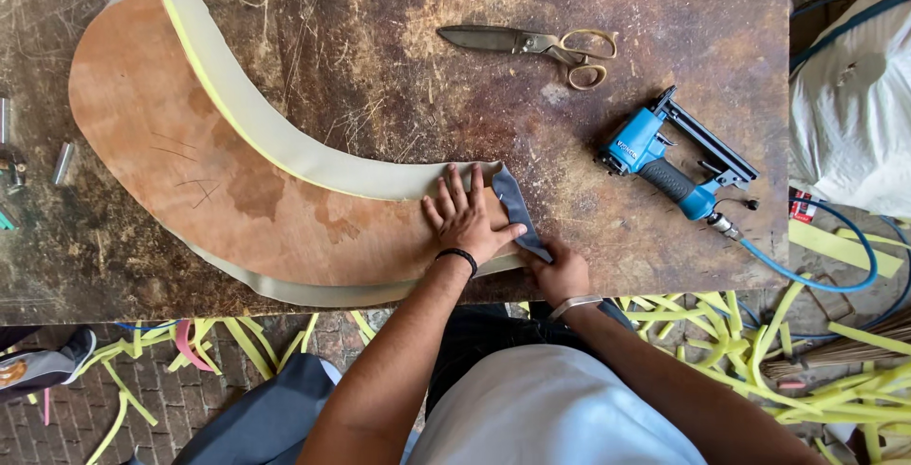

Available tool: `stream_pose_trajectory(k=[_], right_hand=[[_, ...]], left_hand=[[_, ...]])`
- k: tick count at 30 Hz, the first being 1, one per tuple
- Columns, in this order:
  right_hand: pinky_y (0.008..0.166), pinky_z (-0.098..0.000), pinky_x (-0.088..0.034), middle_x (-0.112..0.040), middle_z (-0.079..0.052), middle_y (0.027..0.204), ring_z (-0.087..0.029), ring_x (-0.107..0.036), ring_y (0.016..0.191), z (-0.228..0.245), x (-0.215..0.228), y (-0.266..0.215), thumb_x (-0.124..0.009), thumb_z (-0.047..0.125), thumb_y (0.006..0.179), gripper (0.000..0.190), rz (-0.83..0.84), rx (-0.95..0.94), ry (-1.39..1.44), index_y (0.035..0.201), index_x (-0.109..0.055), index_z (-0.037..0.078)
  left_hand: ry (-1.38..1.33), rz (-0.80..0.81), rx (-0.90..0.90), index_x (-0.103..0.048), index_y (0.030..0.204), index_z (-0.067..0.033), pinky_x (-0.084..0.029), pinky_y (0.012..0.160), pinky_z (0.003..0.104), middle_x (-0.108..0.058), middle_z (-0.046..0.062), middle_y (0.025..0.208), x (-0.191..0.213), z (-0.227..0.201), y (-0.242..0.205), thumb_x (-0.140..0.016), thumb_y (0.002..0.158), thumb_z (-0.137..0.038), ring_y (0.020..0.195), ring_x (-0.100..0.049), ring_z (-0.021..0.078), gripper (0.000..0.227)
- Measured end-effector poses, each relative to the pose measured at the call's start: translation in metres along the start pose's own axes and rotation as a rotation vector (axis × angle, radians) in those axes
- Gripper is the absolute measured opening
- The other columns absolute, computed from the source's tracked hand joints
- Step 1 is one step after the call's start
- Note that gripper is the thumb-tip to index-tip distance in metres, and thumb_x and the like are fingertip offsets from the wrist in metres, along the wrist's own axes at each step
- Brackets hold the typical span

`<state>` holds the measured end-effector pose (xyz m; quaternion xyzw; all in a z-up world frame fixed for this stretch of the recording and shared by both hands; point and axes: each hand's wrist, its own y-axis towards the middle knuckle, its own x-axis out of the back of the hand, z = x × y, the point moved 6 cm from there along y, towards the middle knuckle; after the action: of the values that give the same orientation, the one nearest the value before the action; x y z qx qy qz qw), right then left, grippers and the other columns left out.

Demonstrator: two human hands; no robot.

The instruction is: The person aligns a curved wooden piece on a foam pad, then uses a pneumatic staple gun to attach a dark fabric strip along the edge. They trim excess foam with shears and continue stapling the fabric around the perimeter.

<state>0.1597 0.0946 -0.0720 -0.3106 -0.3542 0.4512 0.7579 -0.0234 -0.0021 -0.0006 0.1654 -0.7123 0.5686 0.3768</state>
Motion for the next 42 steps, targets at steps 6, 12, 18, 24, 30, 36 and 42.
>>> stream_pose_trajectory(k=[6, 12, 18, 24, 30, 36, 42], right_hand=[[0.059, -0.0344, -0.057, -0.077, -0.012, 0.085, -0.02, -0.071, 0.065, -0.007, -0.003, -0.003, -0.076, 0.013, 0.09, 0.025, 0.046, 0.103, 0.19, 0.11, -0.066, 0.003], [0.091, -0.0421, -0.059, -0.073, -0.008, 0.111, -0.027, -0.07, 0.103, 0.074, 0.149, -0.027, -0.074, 0.009, 0.083, 0.026, -0.447, 0.884, -0.584, 0.108, -0.07, 0.014], [0.083, -0.0527, -0.056, -0.066, -0.028, 0.116, -0.045, -0.066, 0.101, 0.103, 0.202, 0.052, -0.088, 0.027, 0.076, 0.09, -0.263, 0.496, -0.838, 0.145, -0.036, 0.002], [0.079, -0.0493, -0.061, -0.07, -0.028, 0.113, -0.043, -0.072, 0.087, 0.083, 0.189, 0.057, -0.078, 0.022, 0.088, 0.084, -0.131, 0.285, -0.718, 0.156, -0.033, 0.003], [0.064, -0.0319, -0.065, -0.081, -0.006, 0.092, -0.017, -0.076, 0.069, 0.09, 0.124, 0.016, -0.08, 0.029, 0.076, 0.061, 0.35, 0.765, -1.081, 0.134, -0.063, 0.023], [0.06, -0.0295, -0.061, -0.079, -0.003, 0.09, -0.018, -0.074, 0.069, 0.101, 0.095, 0.001, -0.074, 0.038, 0.088, 0.055, 0.502, 0.573, -1.594, 0.141, -0.056, 0.033], [0.057, -0.0315, -0.063, -0.079, -0.005, 0.088, -0.018, -0.075, 0.067, 0.13, 0.083, -0.009, -0.078, 0.028, 0.077, 0.055, 0.435, 0.875, -1.261, 0.13, -0.064, 0.028]], left_hand=[[0.019, 0.045, -0.017, 0.016, 0.161, -0.0251, 0.01, 0.121, 0.067, 0.019, 0.021, 0.169, -0.007, 0.001, 0.004, -0.072, 0.07, -0.085, 0.157, 0.01, 0.0421, 0.14], [0.023, 0.054, -0.067, 0.017, 0.162, -0.0255, 0.008, 0.119, 0.071, 0.02, 0.024, 0.169, -0.005, 0.002, 0.005, -0.075, 0.072, -0.079, 0.156, 0.008, 0.0464, 0.139], [-0.012, 0.068, -0.041, 0.017, 0.162, -0.0293, 0.007, 0.12, 0.07, 0.02, 0.019, 0.17, -0.006, 0.003, 0.002, -0.075, 0.071, -0.076, 0.157, 0.007, 0.0447, 0.137], [-0.044, 0.089, -0.036, 0.017, 0.161, -0.0315, 0.007, 0.121, 0.069, 0.02, 0.016, 0.17, -0.004, 0.005, 0.002, -0.076, 0.074, -0.073, 0.158, 0.01, 0.0431, 0.134], [-0.041, 0.115, -0.042, 0.018, 0.162, -0.0304, 0.009, 0.12, 0.069, 0.023, 0.018, 0.17, -0.007, 0.003, 0.0, -0.077, 0.076, -0.069, 0.158, 0.012, 0.0438, 0.134], [-0.05, 0.112, -0.081, 0.022, 0.16, -0.0293, 0.011, 0.119, 0.069, 0.025, 0.019, 0.169, -0.007, 0.005, 0.003, -0.075, 0.08, -0.067, 0.156, 0.014, 0.0458, 0.132], [-0.082, 0.164, -0.079, 0.022, 0.159, -0.0304, 0.013, 0.12, 0.068, 0.026, 0.017, 0.169, -0.006, 0.008, 0.006, -0.074, 0.08, -0.069, 0.156, 0.016, 0.045, 0.131]])
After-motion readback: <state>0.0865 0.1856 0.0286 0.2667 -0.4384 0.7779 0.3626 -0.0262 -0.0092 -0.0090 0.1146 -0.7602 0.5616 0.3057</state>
